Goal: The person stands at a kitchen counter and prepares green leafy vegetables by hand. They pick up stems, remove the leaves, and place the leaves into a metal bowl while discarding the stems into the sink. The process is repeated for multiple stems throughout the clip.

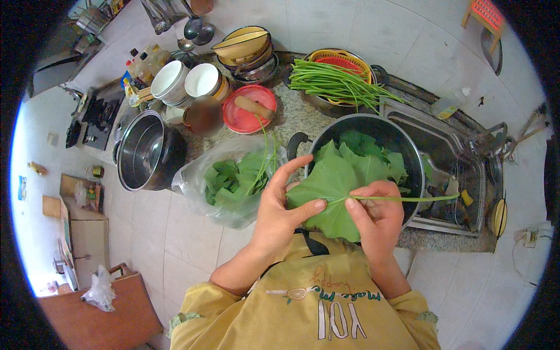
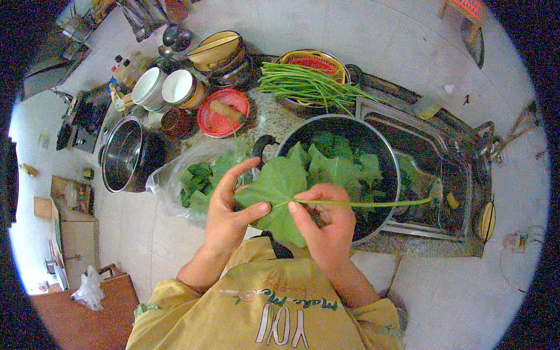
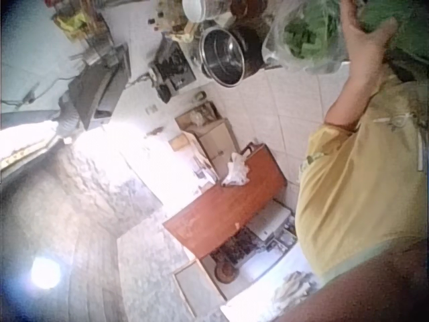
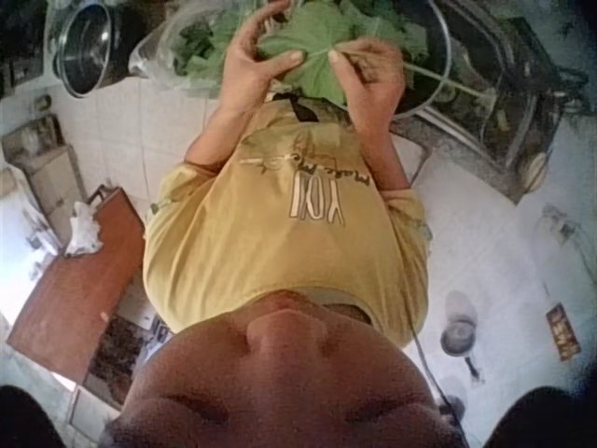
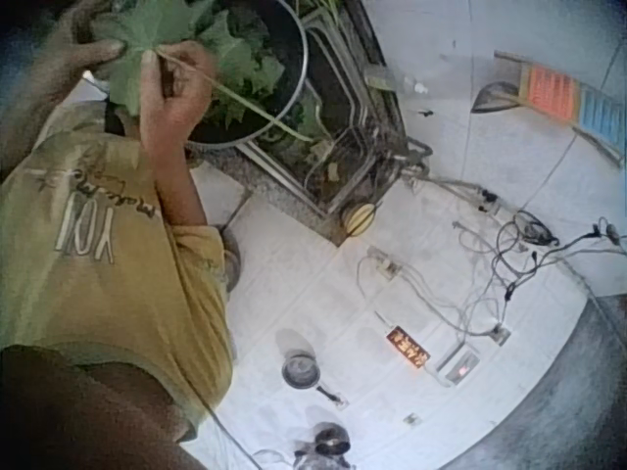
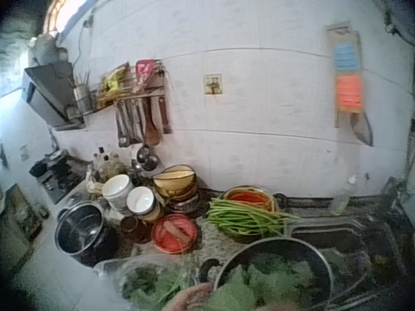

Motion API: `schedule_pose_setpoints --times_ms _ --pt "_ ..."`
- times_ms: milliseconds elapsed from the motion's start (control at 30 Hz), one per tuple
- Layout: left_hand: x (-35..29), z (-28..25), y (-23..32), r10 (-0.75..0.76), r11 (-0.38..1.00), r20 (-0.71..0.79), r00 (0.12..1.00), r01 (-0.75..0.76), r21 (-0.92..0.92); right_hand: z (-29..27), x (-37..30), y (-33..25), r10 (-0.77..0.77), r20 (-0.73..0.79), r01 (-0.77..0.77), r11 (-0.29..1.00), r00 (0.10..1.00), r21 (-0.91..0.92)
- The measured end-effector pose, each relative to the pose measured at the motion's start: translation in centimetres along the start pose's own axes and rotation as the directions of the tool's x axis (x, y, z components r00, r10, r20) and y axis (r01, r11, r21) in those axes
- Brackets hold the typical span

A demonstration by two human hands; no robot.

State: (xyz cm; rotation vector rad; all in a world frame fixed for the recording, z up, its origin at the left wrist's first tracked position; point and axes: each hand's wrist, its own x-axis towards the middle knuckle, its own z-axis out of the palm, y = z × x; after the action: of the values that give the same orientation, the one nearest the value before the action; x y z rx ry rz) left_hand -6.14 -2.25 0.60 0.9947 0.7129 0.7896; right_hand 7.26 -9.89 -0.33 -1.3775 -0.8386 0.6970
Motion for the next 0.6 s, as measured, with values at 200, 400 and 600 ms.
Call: schedule_pose_setpoints --times_ms 200,400,600 --pt "0.2 -1.3 0.1 -0.023 0.981 0.140 0.990 0.050 -0.188 -0.7 0.9 0.0 0.146 0.020 -0.146 0.963 0.989 0.226" --pt "-0.2 -1.4 0.7 0.060 0.967 0.228 0.972 0.000 -0.255 -0.8 1.1 0.2 0.103 -0.020 -0.095 0.968 0.995 0.232" --pt "-0.1 -1.3 1.0 0.034 0.942 0.231 0.972 0.045 -0.331 -0.9 1.3 0.1 0.120 -0.030 -0.114 0.979 0.992 0.168"
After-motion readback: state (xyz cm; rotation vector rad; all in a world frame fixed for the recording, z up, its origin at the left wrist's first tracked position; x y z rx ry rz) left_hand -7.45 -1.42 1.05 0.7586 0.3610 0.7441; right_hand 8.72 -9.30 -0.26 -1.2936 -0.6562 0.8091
